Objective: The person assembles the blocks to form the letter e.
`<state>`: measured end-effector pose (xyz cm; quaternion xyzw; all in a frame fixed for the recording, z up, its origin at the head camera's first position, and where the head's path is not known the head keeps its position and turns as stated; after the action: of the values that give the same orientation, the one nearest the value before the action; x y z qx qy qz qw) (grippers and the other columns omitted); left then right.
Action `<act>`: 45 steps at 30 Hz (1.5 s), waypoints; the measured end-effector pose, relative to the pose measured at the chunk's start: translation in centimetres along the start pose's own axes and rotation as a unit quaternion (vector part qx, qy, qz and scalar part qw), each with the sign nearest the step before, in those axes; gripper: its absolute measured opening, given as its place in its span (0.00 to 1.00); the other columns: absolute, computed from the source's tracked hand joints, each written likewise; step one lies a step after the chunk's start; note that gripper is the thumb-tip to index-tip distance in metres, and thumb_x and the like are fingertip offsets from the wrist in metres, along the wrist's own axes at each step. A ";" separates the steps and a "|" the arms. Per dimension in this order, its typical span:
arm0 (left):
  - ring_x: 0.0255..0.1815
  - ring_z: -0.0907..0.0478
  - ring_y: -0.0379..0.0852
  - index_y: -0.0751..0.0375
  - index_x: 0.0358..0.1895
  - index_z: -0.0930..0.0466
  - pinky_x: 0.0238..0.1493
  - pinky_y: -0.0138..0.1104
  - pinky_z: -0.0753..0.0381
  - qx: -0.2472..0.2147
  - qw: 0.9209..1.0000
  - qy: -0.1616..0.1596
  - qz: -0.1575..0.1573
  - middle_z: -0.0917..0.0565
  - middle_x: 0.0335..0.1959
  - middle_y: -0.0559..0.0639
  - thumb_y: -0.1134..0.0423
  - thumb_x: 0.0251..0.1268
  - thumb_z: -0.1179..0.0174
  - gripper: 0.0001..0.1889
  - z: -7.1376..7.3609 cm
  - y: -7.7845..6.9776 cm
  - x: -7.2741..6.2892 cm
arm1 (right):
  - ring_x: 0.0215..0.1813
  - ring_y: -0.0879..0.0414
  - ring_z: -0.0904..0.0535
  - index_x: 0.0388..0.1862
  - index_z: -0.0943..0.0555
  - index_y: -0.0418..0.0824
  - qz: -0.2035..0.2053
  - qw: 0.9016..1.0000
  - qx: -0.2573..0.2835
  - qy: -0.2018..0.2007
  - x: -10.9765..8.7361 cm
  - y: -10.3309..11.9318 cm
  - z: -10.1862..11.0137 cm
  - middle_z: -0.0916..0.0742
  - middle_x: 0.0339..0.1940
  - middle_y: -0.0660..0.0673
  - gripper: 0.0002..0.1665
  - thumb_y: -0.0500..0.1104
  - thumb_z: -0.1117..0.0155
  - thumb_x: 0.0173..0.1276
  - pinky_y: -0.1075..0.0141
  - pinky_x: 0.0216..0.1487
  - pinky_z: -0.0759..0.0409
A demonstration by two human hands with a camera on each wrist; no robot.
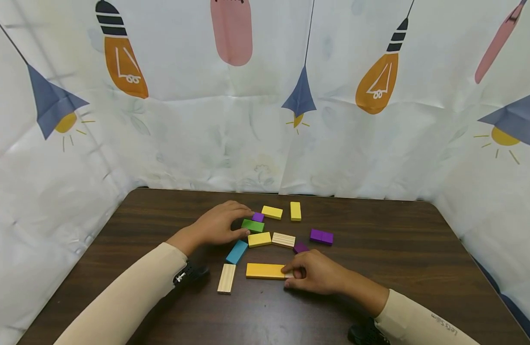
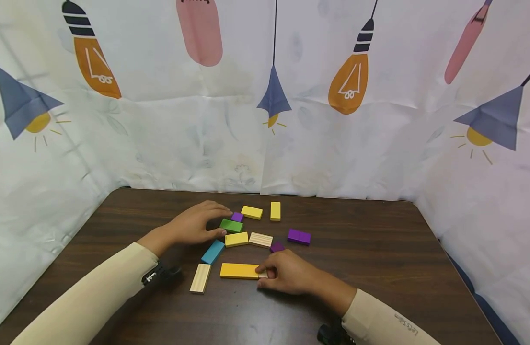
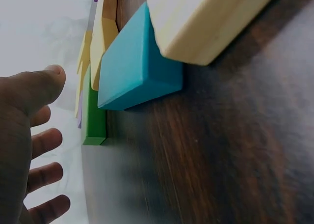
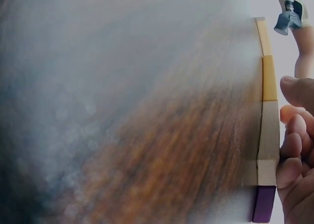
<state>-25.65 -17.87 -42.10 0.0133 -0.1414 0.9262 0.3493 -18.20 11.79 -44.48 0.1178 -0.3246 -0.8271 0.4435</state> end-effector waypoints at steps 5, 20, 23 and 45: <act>0.69 0.30 0.53 0.53 0.69 0.22 0.68 0.52 0.30 0.005 1.000 0.013 0.009 0.22 0.66 0.50 0.45 0.71 0.37 0.28 -0.6 0.4 0.8 | 0.29 0.70 0.29 0.51 0.11 0.41 0.004 1.000 -0.002 0.000 0.0 -0.1 -0.1 0.23 0.27 0.62 0.15 0.47 0.27 0.69 0.74 0.30 0.26; 0.76 0.37 0.59 0.51 0.70 0.22 0.71 0.59 0.37 0.003 0.998 0.050 0.035 0.30 0.74 0.55 0.41 0.74 0.42 0.28 -1.3 0.7 1.4 | 0.29 0.70 0.29 0.51 0.11 0.41 0.002 1.000 -0.003 0.005 0.0 -0.1 -0.1 0.23 0.27 0.61 0.16 0.48 0.27 0.70 0.74 0.30 0.26; 0.75 0.37 0.60 0.52 0.69 0.21 0.70 0.59 0.36 0.005 0.998 0.045 0.036 0.29 0.74 0.55 0.42 0.75 0.42 0.27 -1.3 0.9 1.2 | 0.29 0.70 0.29 0.51 0.11 0.41 0.002 1.000 -0.004 0.004 0.0 -0.2 -0.1 0.23 0.27 0.61 0.15 0.48 0.27 0.70 0.74 0.30 0.26; 0.71 0.32 0.61 0.57 0.60 0.16 0.69 0.58 0.35 0.023 0.997 0.008 0.068 0.24 0.69 0.56 0.54 0.72 0.34 0.19 0.2 3.6 -0.5 | 0.29 0.70 0.29 0.50 0.11 0.40 0.003 1.000 -0.005 -0.002 0.0 -0.2 -0.1 0.23 0.27 0.62 0.15 0.47 0.27 0.70 0.74 0.31 0.26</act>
<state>-27.67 -20.83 -42.89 0.0042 -0.1178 0.9509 0.2860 -18.29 11.82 -44.70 0.1132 -0.3221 -0.8276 0.4455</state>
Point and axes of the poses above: each hand's wrist, its own x-axis towards the middle knuckle, its own z-axis out of the back of the hand, y = z × x, the point moved 2 cm from there along x, towards the middle knuckle
